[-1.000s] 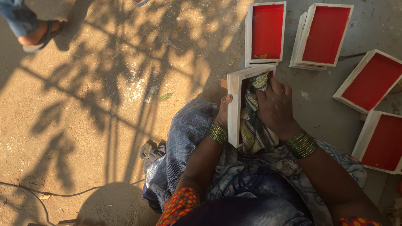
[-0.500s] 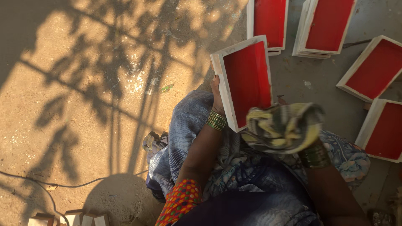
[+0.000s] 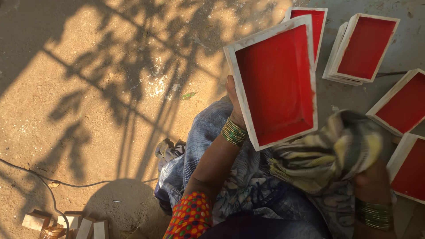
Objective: The person sits on the ground and cleans paintbrushes by swirling them in a jar of liquid and wiping them with a cloth. They then pick up red-painted wooden trays one at a time and wipe their surfaces with the cloth, setting each tray back down.
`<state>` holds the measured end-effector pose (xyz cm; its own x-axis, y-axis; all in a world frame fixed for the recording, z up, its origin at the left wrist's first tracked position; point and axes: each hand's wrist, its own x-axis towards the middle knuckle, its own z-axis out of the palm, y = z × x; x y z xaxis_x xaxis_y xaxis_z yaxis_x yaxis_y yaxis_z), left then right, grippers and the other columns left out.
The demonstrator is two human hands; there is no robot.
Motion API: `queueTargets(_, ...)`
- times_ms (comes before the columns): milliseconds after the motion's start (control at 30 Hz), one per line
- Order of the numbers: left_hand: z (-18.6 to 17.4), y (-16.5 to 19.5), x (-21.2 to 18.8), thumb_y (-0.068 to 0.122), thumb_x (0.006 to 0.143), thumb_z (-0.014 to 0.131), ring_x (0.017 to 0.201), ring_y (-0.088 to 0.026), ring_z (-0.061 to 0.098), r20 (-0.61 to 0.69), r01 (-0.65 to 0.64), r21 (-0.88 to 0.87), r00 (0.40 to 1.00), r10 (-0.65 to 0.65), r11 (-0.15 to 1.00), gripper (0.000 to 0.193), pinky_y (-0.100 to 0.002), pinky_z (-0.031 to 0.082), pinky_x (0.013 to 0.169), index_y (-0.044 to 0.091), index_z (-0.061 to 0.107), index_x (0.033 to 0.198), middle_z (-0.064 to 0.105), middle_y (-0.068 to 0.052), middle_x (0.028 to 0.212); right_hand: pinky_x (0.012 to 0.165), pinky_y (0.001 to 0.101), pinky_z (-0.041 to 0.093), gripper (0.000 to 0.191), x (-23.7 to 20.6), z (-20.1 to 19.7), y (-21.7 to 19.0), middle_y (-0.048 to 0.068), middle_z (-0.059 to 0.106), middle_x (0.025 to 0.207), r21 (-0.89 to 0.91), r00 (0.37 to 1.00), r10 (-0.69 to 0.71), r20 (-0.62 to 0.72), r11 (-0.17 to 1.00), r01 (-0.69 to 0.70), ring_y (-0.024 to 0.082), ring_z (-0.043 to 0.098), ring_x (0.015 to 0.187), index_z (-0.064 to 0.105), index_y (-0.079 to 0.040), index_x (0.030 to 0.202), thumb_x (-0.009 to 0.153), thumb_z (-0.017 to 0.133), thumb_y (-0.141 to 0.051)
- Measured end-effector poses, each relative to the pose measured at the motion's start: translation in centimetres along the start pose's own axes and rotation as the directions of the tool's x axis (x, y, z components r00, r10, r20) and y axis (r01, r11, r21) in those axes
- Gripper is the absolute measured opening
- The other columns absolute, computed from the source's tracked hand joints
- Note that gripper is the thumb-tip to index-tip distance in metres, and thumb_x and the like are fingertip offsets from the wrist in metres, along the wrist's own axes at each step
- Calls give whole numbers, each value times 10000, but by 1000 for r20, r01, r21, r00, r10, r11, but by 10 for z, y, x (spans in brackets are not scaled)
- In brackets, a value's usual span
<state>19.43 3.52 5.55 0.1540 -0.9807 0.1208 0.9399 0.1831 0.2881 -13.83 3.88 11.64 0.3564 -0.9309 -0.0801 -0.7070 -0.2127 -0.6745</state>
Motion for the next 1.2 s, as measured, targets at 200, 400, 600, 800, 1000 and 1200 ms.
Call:
queueTargets(200,-24,21,-7,811,850,545,1238,-363,626,-108,-36,208,992,60,977,1055,-512,617,926,64,354,1570,510,-265,1453,859,439,576,534,-43,-40,-32,149,709,1175,478,727,-299,-618,591,650,285,706,978,635,-163,1373,842,683,-186)
queueTargets(400,-30,29,-17,729,841,671,1237,-336,621,-102,22,416,995,23,909,1079,-421,599,969,-16,358,1556,567,-245,1389,850,438,591,599,29,8,-97,156,708,1232,-442,928,-301,219,817,369,289,716,978,609,-187,1467,871,671,-202)
queueTargets(600,-13,39,-7,719,782,746,1200,-395,577,-45,119,667,992,-120,735,1160,-475,543,953,-67,351,1539,528,-329,1349,840,451,586,642,-5,-52,-48,175,718,1258,476,801,-244,-547,696,537,316,716,989,623,-172,1445,809,708,-150)
queueTargets(800,35,29,15,793,578,808,1432,-497,384,419,-340,816,905,73,-467,1254,-679,308,1182,17,392,1471,362,-285,1528,843,456,583,658,-1,-26,-30,181,710,1243,546,883,-171,-437,729,412,324,708,1004,609,-156,1450,801,712,-137)
queueTargets(1000,37,24,17,760,553,815,1449,-515,303,450,-334,605,892,-36,-723,1196,-728,211,1181,97,408,1461,313,-296,1553,847,460,581,674,-6,-26,-15,186,701,1229,721,869,-41,-494,539,436,331,699,1018,594,-140,1455,793,716,-123)
queueTargets(1200,-15,12,12,679,636,817,1424,-408,404,-23,7,915,999,34,404,1192,-562,407,1141,135,235,1524,356,-241,1537,851,464,578,691,-39,-13,12,192,692,1215,708,806,-28,-592,459,536,339,691,1032,580,-124,1461,784,720,-110)
